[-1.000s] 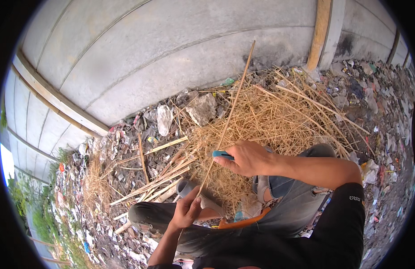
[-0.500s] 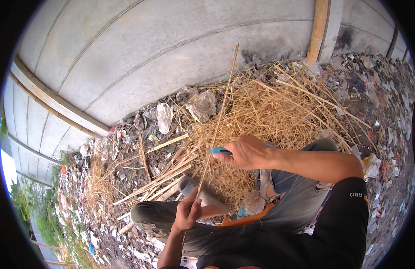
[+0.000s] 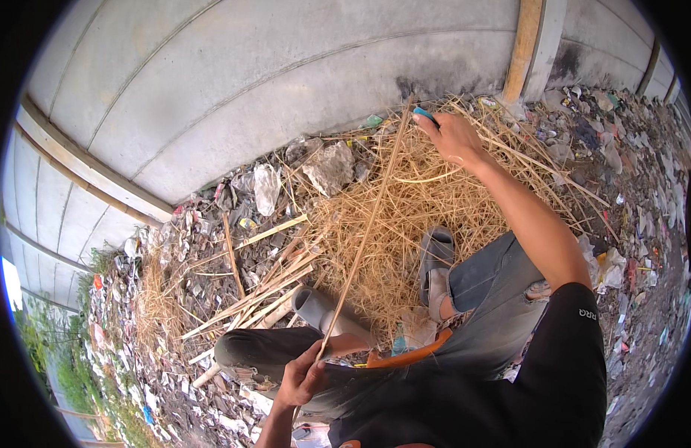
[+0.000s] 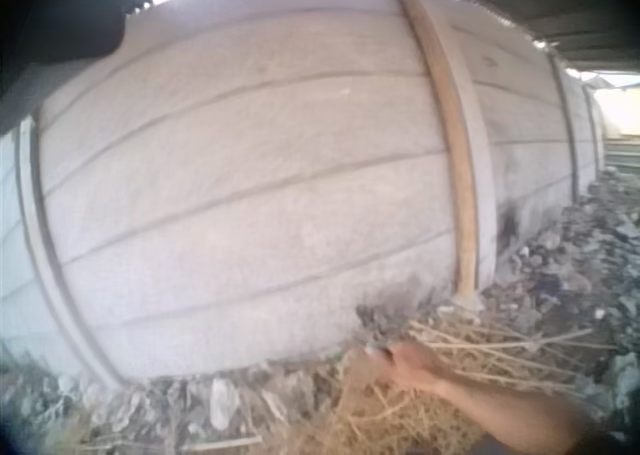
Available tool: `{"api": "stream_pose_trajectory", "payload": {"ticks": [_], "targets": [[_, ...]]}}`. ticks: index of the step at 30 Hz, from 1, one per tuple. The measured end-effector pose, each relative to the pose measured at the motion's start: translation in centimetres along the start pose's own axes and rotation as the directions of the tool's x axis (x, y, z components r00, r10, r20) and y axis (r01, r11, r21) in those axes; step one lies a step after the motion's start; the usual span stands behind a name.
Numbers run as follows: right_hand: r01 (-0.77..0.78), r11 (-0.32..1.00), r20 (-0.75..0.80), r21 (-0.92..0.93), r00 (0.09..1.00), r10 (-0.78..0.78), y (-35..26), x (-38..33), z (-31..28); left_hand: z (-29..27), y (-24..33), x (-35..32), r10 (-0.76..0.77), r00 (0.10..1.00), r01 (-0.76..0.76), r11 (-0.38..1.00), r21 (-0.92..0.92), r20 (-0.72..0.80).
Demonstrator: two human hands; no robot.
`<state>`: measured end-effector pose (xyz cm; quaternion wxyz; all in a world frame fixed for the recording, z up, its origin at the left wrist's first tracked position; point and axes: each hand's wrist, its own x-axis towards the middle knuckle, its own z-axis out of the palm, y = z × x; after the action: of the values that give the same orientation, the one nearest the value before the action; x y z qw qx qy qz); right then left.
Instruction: The person sits on the ground and uses a utility knife to peel the outer layer off a long bamboo stick. They hold the stick with one hand and scrape the blade along its length to remove the skin, repeating the motion to clean the surface.
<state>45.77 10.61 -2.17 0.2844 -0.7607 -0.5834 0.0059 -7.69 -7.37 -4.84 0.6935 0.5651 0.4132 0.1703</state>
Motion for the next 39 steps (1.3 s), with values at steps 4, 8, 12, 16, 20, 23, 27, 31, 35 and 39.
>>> {"api": "stream_pose_trajectory", "payload": {"ticks": [4,8,12,16,20,23,27,31,35,39], "targets": [[-0.391,0.883,-0.174,0.258,0.881,0.441,7.8,3.5,-4.2,-2.0,-2.3,-2.6,0.0,0.997,-0.003,0.999,0.037,0.082],[-0.365,0.872,-0.341,0.325,0.815,0.468,11.4,1.9,-7.5,-1.1,-5.8,-5.4,-0.059,0.998,0.057,0.993,-0.101,-0.018],[-0.126,0.87,-0.218,0.476,0.942,0.255,4.9,0.3,-4.7,-0.4,-4.5,-2.1,0.098,0.993,-0.108,0.978,-0.181,-0.062],[-0.165,0.607,0.105,0.777,0.986,0.133,-3.3,-2.1,-4.9,-0.4,-3.8,-1.0,0.14,0.985,-0.148,0.985,-0.083,-0.097],[-0.175,0.566,0.201,0.805,0.979,0.017,-6.1,-3.5,-4.4,-0.4,-3.4,-0.5,0.135,0.985,-0.129,0.99,0.063,-0.111],[-0.078,0.7,0.158,0.71,0.986,-0.051,-6.0,-3.4,-2.8,-0.5,-3.5,-0.1,0.18,0.977,-0.148,0.96,0.239,-0.117],[-0.1,0.736,0.141,0.669,0.99,0.007,-5.8,-3.9,-3.3,-0.2,-2.6,0.0,0.245,0.957,-0.155,0.882,0.445,-0.152],[-0.125,0.633,0.134,0.764,0.99,0.034,-4.5,-3.4,-4.2,-1.2,-3.1,-0.1,0.359,0.919,-0.21,0.799,0.563,-0.166],[-0.246,0.274,0.251,0.93,0.968,0.015,-4.6,-3.6,-6.5,-1.9,-2.5,-0.5,0.338,0.924,-0.179,0.798,0.576,-0.181],[-0.252,-0.172,0.258,0.952,0.966,0.012,-1.2,-1.9,-8.9,-3.4,-4.0,-0.8,0.388,0.901,-0.186,0.751,0.634,-0.195]]}}
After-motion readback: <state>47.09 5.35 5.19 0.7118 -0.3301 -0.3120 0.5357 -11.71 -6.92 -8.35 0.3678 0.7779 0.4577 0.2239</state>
